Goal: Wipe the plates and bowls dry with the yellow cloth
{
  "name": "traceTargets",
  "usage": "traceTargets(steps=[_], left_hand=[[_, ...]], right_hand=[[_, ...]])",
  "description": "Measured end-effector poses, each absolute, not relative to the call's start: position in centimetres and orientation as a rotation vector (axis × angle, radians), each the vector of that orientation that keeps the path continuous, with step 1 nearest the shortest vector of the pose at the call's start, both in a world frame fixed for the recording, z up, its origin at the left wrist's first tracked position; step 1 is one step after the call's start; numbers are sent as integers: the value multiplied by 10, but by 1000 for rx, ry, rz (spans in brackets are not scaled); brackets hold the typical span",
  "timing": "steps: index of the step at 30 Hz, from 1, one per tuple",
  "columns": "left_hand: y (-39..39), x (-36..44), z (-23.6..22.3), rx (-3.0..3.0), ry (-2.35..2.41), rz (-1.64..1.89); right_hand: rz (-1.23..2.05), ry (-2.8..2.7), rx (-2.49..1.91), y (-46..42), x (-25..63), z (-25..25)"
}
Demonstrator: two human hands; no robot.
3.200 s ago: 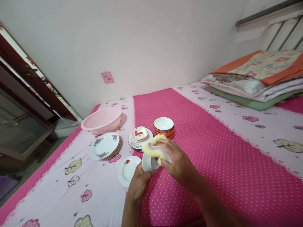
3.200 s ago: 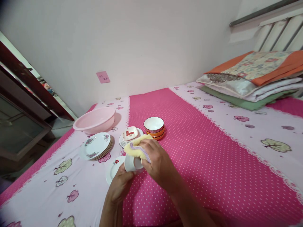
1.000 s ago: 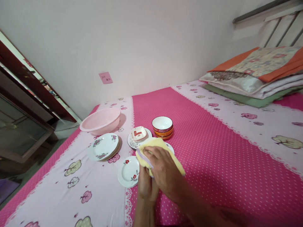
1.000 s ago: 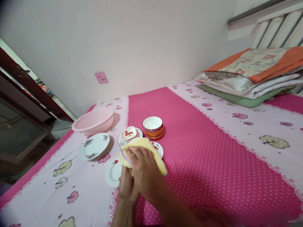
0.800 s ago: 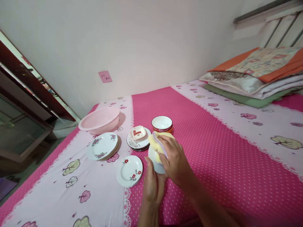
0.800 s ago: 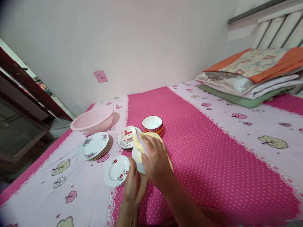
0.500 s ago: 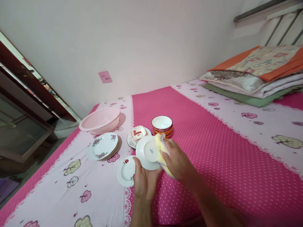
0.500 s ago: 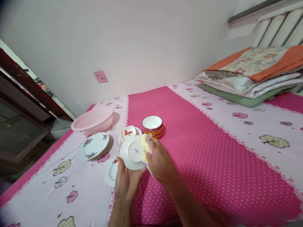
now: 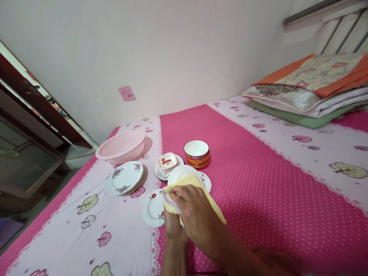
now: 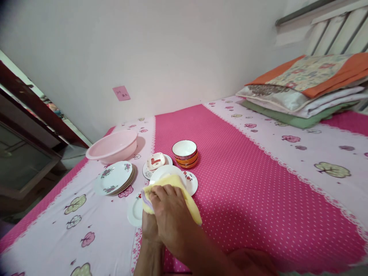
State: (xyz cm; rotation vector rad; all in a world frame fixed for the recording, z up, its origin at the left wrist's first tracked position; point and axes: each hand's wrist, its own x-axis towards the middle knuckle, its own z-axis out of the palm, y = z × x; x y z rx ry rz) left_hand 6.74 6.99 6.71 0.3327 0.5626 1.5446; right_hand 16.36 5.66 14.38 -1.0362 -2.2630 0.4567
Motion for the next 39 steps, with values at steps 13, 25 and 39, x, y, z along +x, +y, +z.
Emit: traceTargets(steps=[13, 25, 39], left_hand=[[63, 89, 88, 1165, 1020, 1387], [72, 88, 65, 1538, 1185, 1608], [76, 88, 44, 537, 968, 1128]], right_hand=[[852, -1568, -1263, 120, 248, 121], [1349, -1204, -1231, 139, 272, 91], [1286, -1081, -1336, 141, 300, 88]])
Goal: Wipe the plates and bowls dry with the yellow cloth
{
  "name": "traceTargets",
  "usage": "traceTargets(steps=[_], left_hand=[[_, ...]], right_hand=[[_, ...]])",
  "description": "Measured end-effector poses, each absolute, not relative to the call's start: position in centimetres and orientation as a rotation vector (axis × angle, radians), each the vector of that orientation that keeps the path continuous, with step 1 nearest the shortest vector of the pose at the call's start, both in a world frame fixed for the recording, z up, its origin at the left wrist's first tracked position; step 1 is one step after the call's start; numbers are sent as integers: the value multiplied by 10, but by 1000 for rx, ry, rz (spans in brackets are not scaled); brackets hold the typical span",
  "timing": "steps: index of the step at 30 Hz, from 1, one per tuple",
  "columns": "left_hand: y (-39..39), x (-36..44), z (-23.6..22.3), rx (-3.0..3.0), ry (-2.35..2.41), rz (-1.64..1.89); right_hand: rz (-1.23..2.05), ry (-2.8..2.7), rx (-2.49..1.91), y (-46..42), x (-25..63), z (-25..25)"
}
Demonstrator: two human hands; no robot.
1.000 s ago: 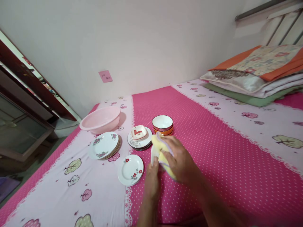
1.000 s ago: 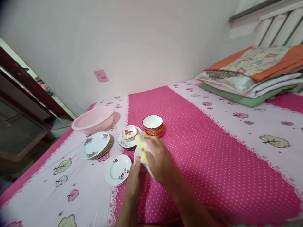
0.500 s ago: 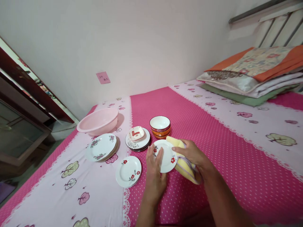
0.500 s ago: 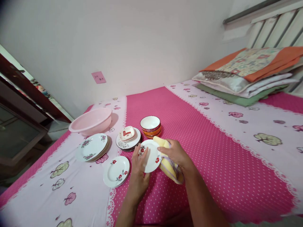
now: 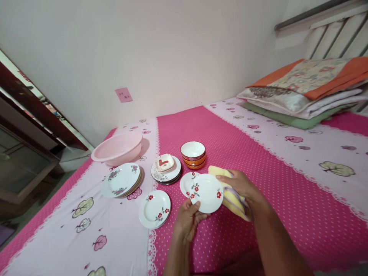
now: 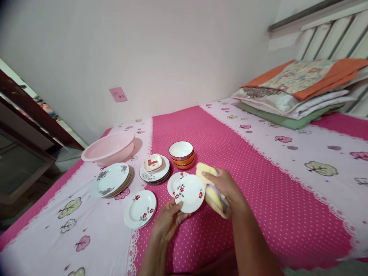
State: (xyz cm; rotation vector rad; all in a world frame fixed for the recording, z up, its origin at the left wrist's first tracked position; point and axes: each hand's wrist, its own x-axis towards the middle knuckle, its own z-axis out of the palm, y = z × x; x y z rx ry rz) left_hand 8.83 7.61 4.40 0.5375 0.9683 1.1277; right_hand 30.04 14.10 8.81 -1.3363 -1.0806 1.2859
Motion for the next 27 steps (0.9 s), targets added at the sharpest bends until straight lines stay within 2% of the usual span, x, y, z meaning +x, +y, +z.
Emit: traceTargets(steps=[7, 17, 27], left_hand=[[82, 87, 27, 439, 1034, 1224], [91, 90, 7, 386, 1062, 1353], [91, 86, 10, 385, 1046, 1410]], right_hand=[[970, -854, -1457, 146, 314, 90], [924, -844, -1422, 147, 304, 95], [931, -853, -1409, 150, 308, 86]])
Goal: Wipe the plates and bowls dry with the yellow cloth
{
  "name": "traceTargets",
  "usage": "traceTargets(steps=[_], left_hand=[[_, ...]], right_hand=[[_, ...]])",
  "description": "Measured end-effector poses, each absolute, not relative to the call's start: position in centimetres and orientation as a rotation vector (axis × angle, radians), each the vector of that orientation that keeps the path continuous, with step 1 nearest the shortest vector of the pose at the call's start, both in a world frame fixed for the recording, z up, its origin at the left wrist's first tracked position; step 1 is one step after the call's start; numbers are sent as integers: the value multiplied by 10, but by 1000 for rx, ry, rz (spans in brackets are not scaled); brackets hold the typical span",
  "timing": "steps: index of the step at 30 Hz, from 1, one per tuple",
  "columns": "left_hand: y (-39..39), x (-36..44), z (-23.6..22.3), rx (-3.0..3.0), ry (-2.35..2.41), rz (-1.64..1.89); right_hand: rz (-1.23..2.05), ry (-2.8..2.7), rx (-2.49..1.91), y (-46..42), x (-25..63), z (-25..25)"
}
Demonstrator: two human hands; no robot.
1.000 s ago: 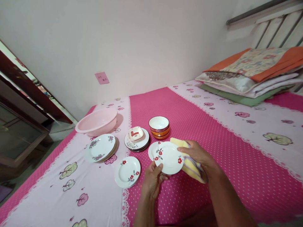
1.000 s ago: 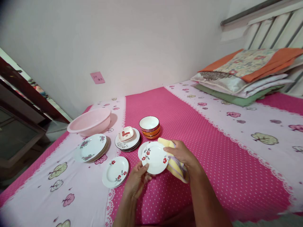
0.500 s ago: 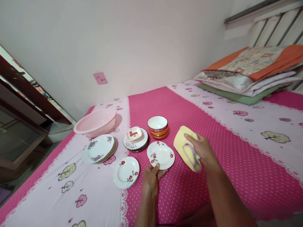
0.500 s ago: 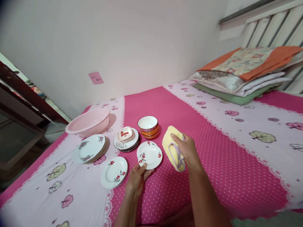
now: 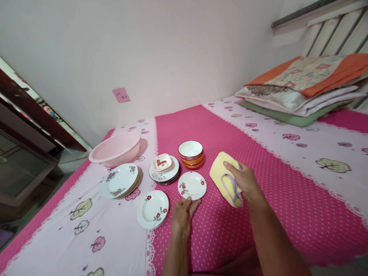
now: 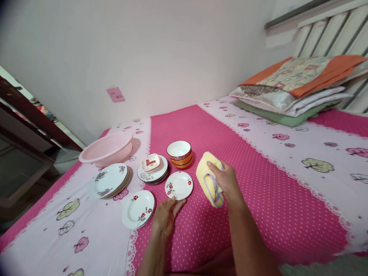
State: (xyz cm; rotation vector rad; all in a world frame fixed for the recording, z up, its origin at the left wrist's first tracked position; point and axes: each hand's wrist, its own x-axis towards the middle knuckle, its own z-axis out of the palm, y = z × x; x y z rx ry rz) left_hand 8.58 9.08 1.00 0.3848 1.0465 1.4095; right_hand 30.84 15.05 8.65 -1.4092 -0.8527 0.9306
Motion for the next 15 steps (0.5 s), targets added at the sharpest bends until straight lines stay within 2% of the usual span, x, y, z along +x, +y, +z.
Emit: traceTargets(steps=[9, 15], left_hand=[[99, 75, 2, 506, 1299, 1423], [101, 73, 0, 552, 1293, 1395]], right_hand=[[1239, -1086, -1428, 156, 306, 66], [1390, -1256, -1386, 159, 289, 52]])
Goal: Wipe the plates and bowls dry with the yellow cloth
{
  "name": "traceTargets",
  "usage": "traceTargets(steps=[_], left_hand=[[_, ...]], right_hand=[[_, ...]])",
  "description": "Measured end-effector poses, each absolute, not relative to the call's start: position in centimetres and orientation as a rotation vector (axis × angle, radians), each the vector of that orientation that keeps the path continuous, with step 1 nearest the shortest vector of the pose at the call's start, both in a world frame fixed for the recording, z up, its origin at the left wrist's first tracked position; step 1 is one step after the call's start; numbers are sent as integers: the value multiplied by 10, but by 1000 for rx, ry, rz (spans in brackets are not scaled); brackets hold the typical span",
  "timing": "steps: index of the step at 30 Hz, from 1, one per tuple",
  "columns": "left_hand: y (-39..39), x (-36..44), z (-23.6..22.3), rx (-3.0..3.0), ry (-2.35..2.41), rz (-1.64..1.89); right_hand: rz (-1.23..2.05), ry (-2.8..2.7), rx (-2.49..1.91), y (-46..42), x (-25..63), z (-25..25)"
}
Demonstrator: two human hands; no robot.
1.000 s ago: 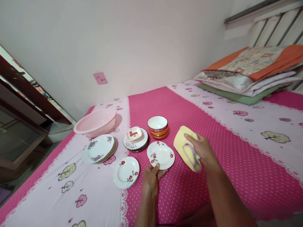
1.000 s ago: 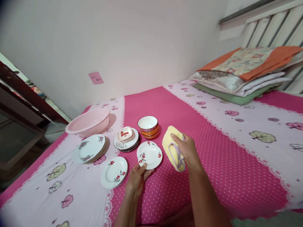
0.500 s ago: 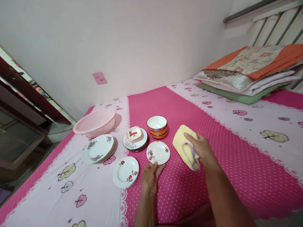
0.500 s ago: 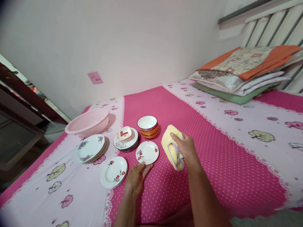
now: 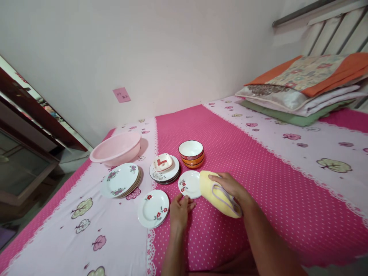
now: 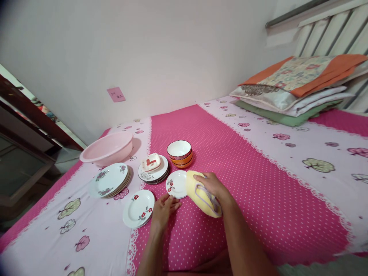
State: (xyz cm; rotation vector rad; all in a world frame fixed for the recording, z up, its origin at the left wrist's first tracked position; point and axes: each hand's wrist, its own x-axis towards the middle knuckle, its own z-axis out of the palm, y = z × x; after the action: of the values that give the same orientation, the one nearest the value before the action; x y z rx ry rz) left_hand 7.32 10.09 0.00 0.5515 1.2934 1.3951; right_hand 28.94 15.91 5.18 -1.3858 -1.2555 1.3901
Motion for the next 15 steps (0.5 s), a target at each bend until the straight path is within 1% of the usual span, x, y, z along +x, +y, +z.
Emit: traceTargets(steps=[6, 15], left_hand=[[104, 73, -2, 610, 1270, 1413], [104, 70, -3, 779, 1350, 1429]], right_hand=[[1454, -1321, -1365, 162, 285, 42], [1520, -1298, -1297, 160, 285, 44]])
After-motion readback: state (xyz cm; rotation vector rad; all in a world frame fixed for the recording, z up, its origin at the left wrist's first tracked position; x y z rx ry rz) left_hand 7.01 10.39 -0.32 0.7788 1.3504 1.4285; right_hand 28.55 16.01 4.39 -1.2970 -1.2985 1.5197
